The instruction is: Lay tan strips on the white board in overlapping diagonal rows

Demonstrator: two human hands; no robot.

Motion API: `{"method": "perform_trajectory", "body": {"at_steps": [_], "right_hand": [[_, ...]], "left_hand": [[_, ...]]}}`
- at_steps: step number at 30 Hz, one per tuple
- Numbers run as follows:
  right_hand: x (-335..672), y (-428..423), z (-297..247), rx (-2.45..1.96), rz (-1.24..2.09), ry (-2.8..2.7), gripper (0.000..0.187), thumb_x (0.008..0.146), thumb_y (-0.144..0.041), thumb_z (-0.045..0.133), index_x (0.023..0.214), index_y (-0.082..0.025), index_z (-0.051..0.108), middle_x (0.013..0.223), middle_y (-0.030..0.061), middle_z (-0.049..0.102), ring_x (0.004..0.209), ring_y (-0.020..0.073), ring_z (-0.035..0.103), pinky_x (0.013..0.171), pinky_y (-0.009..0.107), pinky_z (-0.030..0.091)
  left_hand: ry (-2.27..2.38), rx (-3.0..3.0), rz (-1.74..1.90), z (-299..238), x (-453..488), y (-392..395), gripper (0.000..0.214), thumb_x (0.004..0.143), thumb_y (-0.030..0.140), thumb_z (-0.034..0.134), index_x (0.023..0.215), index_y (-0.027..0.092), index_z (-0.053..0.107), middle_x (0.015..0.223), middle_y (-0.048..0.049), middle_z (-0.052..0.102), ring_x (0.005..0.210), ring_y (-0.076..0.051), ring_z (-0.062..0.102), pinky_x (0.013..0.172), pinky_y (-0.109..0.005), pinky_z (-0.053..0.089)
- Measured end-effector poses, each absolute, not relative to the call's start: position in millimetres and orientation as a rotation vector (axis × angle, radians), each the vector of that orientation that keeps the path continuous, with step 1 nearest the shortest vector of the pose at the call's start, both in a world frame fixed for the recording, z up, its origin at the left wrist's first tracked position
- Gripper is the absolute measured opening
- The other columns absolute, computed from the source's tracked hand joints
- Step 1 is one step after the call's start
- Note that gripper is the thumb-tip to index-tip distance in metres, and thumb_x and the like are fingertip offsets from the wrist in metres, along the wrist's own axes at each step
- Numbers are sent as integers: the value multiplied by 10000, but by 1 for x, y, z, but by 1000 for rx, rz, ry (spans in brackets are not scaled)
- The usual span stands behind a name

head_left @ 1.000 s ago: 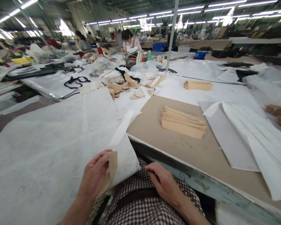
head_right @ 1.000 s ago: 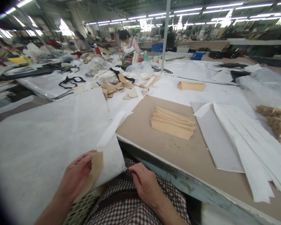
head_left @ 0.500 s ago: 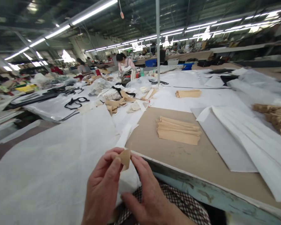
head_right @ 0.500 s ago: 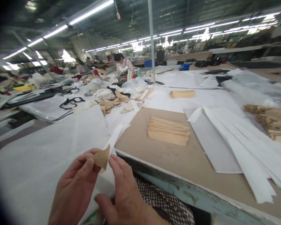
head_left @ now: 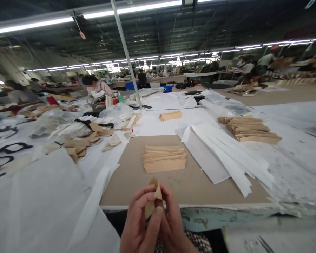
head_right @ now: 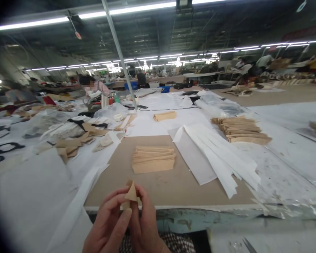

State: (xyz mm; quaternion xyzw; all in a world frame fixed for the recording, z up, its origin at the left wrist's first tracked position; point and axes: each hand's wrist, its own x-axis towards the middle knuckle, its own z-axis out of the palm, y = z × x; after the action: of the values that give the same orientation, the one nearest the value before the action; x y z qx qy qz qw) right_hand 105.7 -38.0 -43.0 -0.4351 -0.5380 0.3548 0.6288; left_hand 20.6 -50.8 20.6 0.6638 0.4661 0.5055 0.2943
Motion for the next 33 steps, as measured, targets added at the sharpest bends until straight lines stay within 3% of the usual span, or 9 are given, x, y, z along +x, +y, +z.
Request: {"method": "perform_trajectory", "body": {"at_steps": [4, 10, 13, 17, 20, 22, 25, 28, 33], "right_hand": [[120, -27, -31, -974, 885, -1189, 267, 950, -306, 419, 1178, -232, 536, 1106, 67, 655, 990, 177, 624, 848, 280, 517], [149, -11, -22, -1145, 925, -1523, 217, 859, -164, 462, 963, -204, 648, 804, 10, 687, 701, 137, 611, 637, 229, 478], [159, -6, -27, -1223, 1019, -1606, 249, 819, -122, 465, 917, -202, 680, 777, 2, 697, 679, 134, 606, 624, 230, 464], [166, -3, -27, -1247, 1240, -1675, 264, 818, -114, 452, 907, -202, 684, 785, -17, 689, 692, 126, 593, 607, 214, 432], [167, -3, -24, -1237, 1305, -1730, 226, 823, -109, 456, 854, -191, 664, 747, -28, 655, 676, 117, 565, 585, 201, 404], [169, -2, -23, -1201, 1375, -1739, 189, 836, -128, 468, 833, -187, 647, 735, -32, 642, 658, 113, 552, 559, 193, 397], [181, 1, -25, -1108, 1623, -1655, 220, 845, -174, 515, 1029, -215, 629, 877, -12, 678, 734, 133, 601, 593, 204, 455], [206, 8, -32, -1115, 1708, -1706, 469, 804, -181, 588, 1260, -262, 516, 1031, 10, 674, 862, 168, 635, 674, 243, 506], [254, 24, -47, -1564, 1069, -2098, 530, 780, -144, 566, 1296, -249, 506, 990, 36, 672, 818, 185, 637, 702, 275, 495]], "left_hand": [[1212, 1869, 1319, 18, 16, -40, 204, 893, 309, 481, 1090, 275, 521, 1264, -93, 499, 1198, -260, 501, 990, -442, 476], [1419, 2033, 1260, 18, -22, -8, 208, 853, 290, 548, 1060, 265, 557, 1240, -74, 507, 1175, -249, 497, 1026, -449, 422], [1452, 1846, 1317, 14, -41, 6, 349, 831, 320, 583, 1161, 251, 495, 1277, -92, 496, 1180, -257, 502, 1012, -444, 428], [1215, 1713, 860, 5, -50, 15, 630, 784, 322, 655, 1338, 288, 357, 1309, -93, 502, 1200, -245, 501, 1011, -409, 434], [1080, 1612, 665, -6, -41, 17, 674, 770, 296, 665, 1358, 281, 336, 1148, -60, 602, 1079, -206, 577, 978, -381, 452], [1083, 1519, 649, -14, -32, 20, 587, 793, 306, 626, 1322, 249, 380, 946, -22, 643, 908, -176, 624, 849, -337, 507], [1116, 1382, 697, -26, -27, 29, 481, 790, 335, 609, 1229, 213, 455, 826, 0, 645, 784, -159, 627, 697, -281, 514], [1194, 1264, 797, -40, -34, 41, 473, 756, 355, 635, 1171, 200, 470, 863, -8, 667, 780, -168, 642, 680, -284, 519], [1450, 1364, 810, -66, -52, 53, 506, 775, 415, 600, 1199, 186, 446, 830, -1, 666, 769, -183, 646, 675, -295, 509]]}}
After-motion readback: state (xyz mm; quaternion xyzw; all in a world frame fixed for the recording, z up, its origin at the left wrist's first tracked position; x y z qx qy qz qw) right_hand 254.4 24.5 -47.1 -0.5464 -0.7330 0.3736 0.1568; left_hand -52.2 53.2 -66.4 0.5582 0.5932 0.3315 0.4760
